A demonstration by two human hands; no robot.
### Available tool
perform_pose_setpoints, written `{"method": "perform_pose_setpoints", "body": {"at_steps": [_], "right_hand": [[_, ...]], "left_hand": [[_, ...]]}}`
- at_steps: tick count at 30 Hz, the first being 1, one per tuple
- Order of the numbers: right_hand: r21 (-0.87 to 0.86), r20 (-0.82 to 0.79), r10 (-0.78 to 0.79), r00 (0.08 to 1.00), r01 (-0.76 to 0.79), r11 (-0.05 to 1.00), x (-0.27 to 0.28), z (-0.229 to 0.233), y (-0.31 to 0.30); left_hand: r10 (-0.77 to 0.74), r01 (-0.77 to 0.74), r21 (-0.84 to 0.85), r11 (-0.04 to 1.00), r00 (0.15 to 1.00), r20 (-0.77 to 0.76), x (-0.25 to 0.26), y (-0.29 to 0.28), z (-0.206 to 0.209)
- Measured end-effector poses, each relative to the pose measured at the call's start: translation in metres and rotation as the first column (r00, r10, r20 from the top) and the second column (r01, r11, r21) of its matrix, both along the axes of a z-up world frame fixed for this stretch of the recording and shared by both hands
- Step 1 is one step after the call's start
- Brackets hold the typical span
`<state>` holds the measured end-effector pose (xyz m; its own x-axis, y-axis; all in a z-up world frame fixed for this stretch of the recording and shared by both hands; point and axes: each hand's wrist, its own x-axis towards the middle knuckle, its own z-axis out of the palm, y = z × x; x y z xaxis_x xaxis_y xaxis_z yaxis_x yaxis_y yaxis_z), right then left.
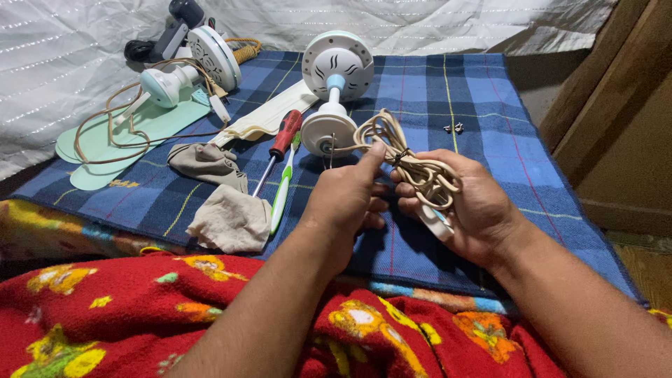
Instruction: The person wraps the power cord around the base of a small white fan and then uses a screwdriver to tighten screws on the fan's base. The person handles the fan, cord, and screwdriver throughout the clip.
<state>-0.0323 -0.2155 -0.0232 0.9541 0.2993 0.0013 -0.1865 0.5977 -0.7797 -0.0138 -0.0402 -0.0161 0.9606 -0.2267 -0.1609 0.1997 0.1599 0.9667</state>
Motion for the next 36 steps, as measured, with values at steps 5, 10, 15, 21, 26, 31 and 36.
{"method": "perform_pose_setpoints", "body": {"at_steps": [5, 10, 15, 21, 26, 31, 36], "right_hand": [[-0.207, -0.004, -0.041, 0.999, 0.04, 0.978, -0.008, 0.009, 0.007], [-0.375, 0.169, -0.043, 0.985, 0.105, 0.921, -0.022, 0.016, 0.018], [-0.619, 0.235, -0.021, 0.972, 0.166, 0.768, -0.02, 0.015, 0.021], [-0.646, 0.207, -0.007, 0.978, 0.142, 0.75, -0.018, 0.014, 0.015], [-0.456, 0.165, -0.139, 0.976, 0.2, 0.867, -0.022, 0.014, 0.012], [-0.367, 0.14, -0.312, 0.94, 0.342, 0.865, -0.022, 0.015, 0.015], [-0.469, 0.174, -0.375, 0.911, 0.411, 0.782, -0.024, 0.012, 0.022]], "left_hand": [[-0.157, 0.143, -0.225, 0.964, 0.987, -0.043, 0.005, -0.005, 0.009], [-0.079, 0.065, -0.105, 0.992, 0.987, -0.138, 0.015, -0.017, 0.018], [0.001, -0.033, -0.17, 0.985, 0.983, -0.182, 0.021, -0.016, 0.011], [-0.114, 0.112, -0.023, 0.993, 0.986, -0.124, 0.03, -0.015, 0.008], [-0.258, 0.278, 0.238, 0.931, 0.96, -0.113, 0.028, 0.001, 0.023], [-0.206, 0.156, 0.484, 0.861, 0.977, 0.051, 0.022, 0.018, 0.03], [-0.074, -0.13, 0.465, 0.876, 0.915, 0.397, -0.007, 0.018, 0.007]]}}
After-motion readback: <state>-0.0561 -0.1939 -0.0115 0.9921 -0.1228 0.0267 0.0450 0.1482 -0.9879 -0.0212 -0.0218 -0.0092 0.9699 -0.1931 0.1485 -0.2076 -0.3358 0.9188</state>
